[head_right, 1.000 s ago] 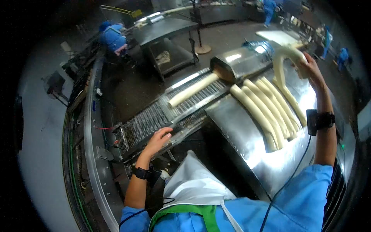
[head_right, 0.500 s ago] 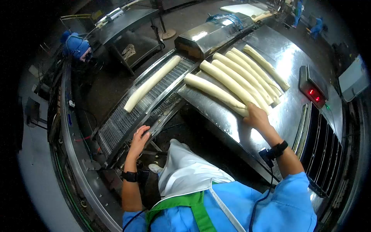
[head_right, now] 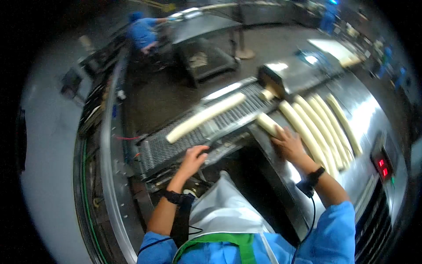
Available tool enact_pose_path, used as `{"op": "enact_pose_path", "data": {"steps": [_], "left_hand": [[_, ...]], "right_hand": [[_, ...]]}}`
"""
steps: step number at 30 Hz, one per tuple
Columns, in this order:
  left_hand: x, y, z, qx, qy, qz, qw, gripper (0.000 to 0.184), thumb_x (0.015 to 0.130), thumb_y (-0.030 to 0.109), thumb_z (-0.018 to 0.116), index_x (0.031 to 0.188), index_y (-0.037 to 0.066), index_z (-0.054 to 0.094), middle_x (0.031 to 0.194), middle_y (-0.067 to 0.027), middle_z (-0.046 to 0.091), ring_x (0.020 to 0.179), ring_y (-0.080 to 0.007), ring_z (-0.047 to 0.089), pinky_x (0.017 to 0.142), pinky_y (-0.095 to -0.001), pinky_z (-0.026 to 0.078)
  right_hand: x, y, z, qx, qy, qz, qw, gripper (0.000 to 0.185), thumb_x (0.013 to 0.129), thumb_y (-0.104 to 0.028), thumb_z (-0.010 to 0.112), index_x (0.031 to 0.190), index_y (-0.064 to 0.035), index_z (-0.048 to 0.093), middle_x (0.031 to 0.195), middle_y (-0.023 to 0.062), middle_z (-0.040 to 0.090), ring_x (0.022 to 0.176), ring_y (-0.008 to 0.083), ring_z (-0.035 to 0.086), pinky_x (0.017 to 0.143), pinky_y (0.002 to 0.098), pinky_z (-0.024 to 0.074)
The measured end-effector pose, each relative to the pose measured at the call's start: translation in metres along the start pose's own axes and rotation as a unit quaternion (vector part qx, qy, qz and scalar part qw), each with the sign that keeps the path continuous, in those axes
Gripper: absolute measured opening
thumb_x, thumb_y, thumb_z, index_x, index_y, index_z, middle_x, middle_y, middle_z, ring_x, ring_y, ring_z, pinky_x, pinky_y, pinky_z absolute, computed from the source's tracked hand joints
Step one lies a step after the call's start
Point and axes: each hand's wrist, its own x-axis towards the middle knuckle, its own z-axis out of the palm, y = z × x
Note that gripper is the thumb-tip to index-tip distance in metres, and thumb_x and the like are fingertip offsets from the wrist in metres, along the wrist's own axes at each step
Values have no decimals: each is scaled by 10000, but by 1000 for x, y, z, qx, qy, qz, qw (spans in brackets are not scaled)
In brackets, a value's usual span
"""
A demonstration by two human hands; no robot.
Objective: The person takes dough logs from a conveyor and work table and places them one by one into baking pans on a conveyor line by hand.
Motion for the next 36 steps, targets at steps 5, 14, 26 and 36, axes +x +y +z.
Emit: {"op": "enact_pose_path", "data": {"steps": [5, 14, 26, 36], "left_hand": [[-15, -12, -20, 58, 58, -11, 997, 299, 781, 191, 490, 1061, 87, 493, 1143, -113, 409, 1089, -280, 320, 920, -390, 258], [-63, -65, -62, 142, 246, -86, 955, 359, 695, 145, 538, 1051, 116, 500, 1194, -100, 360, 1098, -304, 309, 913, -411, 243], [-65, -98, -116, 315, 234, -212, 895, 534, 633, 164, 618, 1132, 132, 430, 1106, -57, 435, 1076, -251, 343, 883, -424, 258], [-70, -106, -152, 361, 115, -270, 885, 434, 599, 216, 600, 1006, 87, 520, 883, -114, 572, 772, -272, 542, 723, -385, 372]], "right_hand": [[38, 55, 48, 87, 17, 159, 983, 424, 771, -156, 442, 1168, -303, 417, 1349, 64, 144, 1182, 243, 271, 870, 556, 290], [40, 73, 53, 41, 55, 235, 970, 403, 728, -67, 442, 1099, -219, 485, 1324, 99, 194, 1176, 253, 273, 798, 565, 340], [-102, 26, 37, 99, -7, 230, 968, 498, 618, -30, 547, 1097, -159, 498, 1348, 99, 141, 1214, 336, 182, 859, 531, 298], [-87, 60, 67, 125, -13, 259, 958, 611, 570, 36, 587, 1123, -192, 463, 1355, 92, 85, 1230, 360, 90, 877, 597, 264]]}}
